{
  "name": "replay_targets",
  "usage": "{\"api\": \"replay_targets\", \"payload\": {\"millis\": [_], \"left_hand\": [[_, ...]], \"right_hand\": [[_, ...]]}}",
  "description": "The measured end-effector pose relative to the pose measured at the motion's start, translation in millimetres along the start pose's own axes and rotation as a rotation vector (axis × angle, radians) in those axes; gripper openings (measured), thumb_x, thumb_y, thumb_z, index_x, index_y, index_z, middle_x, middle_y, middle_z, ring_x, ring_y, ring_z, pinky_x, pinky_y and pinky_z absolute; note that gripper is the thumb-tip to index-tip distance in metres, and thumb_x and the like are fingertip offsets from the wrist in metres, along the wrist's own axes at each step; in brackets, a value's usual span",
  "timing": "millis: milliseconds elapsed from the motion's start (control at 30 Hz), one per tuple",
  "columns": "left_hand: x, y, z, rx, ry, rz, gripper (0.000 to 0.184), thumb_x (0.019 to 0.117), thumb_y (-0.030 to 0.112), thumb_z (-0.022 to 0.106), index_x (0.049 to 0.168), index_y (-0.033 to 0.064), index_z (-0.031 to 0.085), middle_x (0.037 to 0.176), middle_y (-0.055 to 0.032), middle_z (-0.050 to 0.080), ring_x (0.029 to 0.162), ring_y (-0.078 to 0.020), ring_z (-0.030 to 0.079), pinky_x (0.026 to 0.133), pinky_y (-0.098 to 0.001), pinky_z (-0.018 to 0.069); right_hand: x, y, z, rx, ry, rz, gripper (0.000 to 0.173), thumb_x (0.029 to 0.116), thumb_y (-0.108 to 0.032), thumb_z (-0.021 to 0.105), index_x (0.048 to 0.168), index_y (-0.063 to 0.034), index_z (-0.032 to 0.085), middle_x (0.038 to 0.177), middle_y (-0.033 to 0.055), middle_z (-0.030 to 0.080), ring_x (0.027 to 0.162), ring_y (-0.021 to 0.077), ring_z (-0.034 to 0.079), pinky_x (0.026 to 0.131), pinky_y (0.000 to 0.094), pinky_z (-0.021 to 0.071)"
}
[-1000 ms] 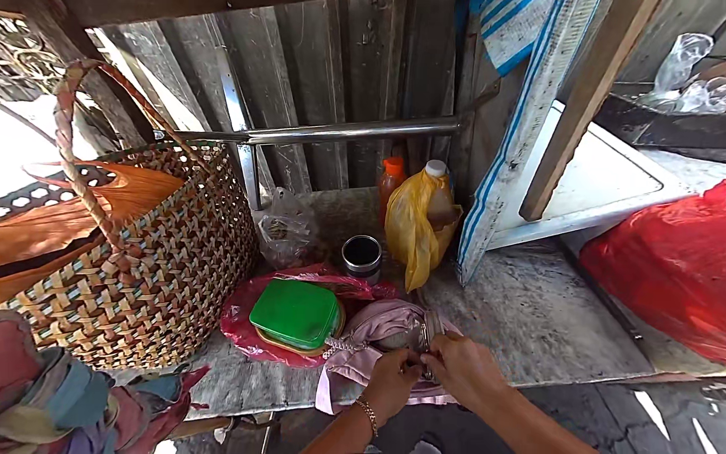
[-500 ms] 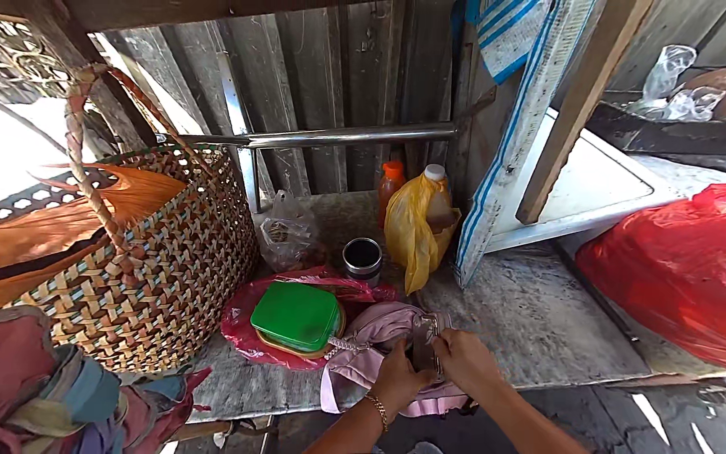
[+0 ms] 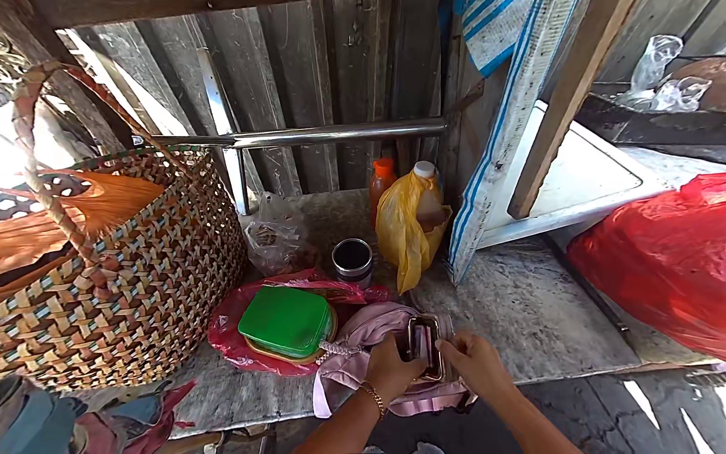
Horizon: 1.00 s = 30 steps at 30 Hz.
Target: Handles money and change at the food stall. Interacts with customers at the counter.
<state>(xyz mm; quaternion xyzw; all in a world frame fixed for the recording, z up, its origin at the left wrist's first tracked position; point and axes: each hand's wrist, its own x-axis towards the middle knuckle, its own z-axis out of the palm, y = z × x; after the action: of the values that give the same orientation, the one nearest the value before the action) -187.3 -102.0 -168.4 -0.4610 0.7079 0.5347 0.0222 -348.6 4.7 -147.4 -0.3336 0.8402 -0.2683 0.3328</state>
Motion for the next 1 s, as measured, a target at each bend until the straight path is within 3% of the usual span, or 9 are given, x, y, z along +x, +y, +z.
{"api": "replay_targets", "payload": {"millis": [100,233,300,367,433,533,633,900,1000], "left_hand": [[1.9,-14.6,-9.5,-0.014,-0.031,0.044,0.055,0.0918,0.038,0.071,0.131,0.0015,0.061,0.119,-0.0151,0.069,0.112,-0.0258,0.066,0.102,-0.0463,0.0505],[2.7,-23.7,-10.1,-0.065,-0.085,0.075,0.032,0.1009,0.031,0.060,0.113,0.0025,0.069,0.101,-0.0111,0.070,0.093,-0.0210,0.066,0.090,-0.0435,0.0518],[0.7,-23.0,-7.3,-0.142,-0.082,0.072,0.026,0.1005,0.027,0.060,0.107,0.0034,0.069,0.092,-0.0070,0.067,0.083,-0.0163,0.063,0.081,-0.0381,0.0513],[-2.7,-23.2,-2.0,-0.248,-0.099,0.058,0.020,0.1013,0.022,0.059,0.103,0.0039,0.066,0.081,-0.0019,0.059,0.067,-0.0105,0.054,0.065,-0.0301,0.0466],[-6.5,-23.6,4.0,-0.337,-0.135,0.022,0.017,0.1029,0.020,0.057,0.103,0.0047,0.063,0.073,0.0006,0.054,0.057,-0.0080,0.049,0.055,-0.0258,0.0427],[-12.2,-23.3,13.0,-0.460,-0.182,0.011,0.015,0.1043,0.018,0.055,0.109,0.0055,0.061,0.073,0.0013,0.053,0.055,-0.0073,0.047,0.051,-0.0244,0.0408],[-14.4,-19.9,20.3,-0.524,-0.211,0.047,0.017,0.1046,0.016,0.052,0.118,0.0066,0.059,0.079,0.0005,0.057,0.058,-0.0067,0.049,0.052,-0.0237,0.0410],[-9.6,-26.0,14.3,-0.309,-0.150,0.088,0.020,0.1011,0.023,0.058,0.109,0.0050,0.063,0.082,-0.0019,0.061,0.065,-0.0093,0.056,0.061,-0.0276,0.0479],[-19.9,-24.1,0.6,-0.137,-0.109,0.074,0.032,0.0987,0.036,0.064,0.091,0.0053,0.058,0.075,-0.0028,0.052,0.065,-0.0141,0.051,0.064,-0.0343,0.0451]], "right_hand": [[-5.4,0.3,2.7,-0.071,0.087,-0.056,0.052,0.0938,-0.036,0.070,0.125,0.0042,0.058,0.120,0.0241,0.064,0.109,0.0377,0.065,0.094,0.0539,0.0526],[-1.6,3.9,14.2,-0.162,0.132,-0.185,0.060,0.0960,-0.033,0.067,0.143,-0.0009,0.047,0.134,0.0215,0.061,0.106,0.0359,0.070,0.091,0.0519,0.0572],[-2.0,5.5,17.0,-0.184,0.261,-0.346,0.056,0.0907,-0.023,0.073,0.139,-0.0019,0.055,0.138,0.0263,0.056,0.091,0.0383,0.072,0.076,0.0517,0.0613],[-4.2,5.3,16.5,-0.232,0.338,-0.481,0.039,0.0861,-0.016,0.075,0.122,-0.0048,0.069,0.125,0.0272,0.062,0.075,0.0372,0.072,0.063,0.0512,0.0608],[-13.2,-4.4,9.0,-0.366,0.197,-0.426,0.024,0.0921,-0.025,0.072,0.110,-0.0086,0.075,0.110,0.0215,0.068,0.077,0.0363,0.072,0.066,0.0531,0.0596],[-26.8,-37.4,-3.4,-0.581,-0.176,-0.120,0.048,0.0999,-0.045,0.062,0.135,-0.0119,0.066,0.126,0.0185,0.065,0.106,0.0387,0.068,0.087,0.0571,0.0552],[-29.7,-52.9,5.0,-0.683,-0.258,0.008,0.055,0.1000,-0.038,0.061,0.144,-0.0059,0.054,0.137,0.0220,0.058,0.115,0.0421,0.064,0.090,0.0591,0.0536],[-9.9,-53.5,11.0,-0.573,-0.227,-0.001,0.034,0.0997,-0.034,0.058,0.113,-0.0039,0.069,0.123,0.0170,0.066,0.113,0.0363,0.066,0.089,0.0581,0.0530],[-10.0,-30.8,2.7,-0.254,-0.155,-0.064,0.035,0.0957,-0.037,0.065,0.089,-0.0027,0.068,0.086,0.0123,0.066,0.082,0.0280,0.065,0.074,0.0505,0.0516]]}}
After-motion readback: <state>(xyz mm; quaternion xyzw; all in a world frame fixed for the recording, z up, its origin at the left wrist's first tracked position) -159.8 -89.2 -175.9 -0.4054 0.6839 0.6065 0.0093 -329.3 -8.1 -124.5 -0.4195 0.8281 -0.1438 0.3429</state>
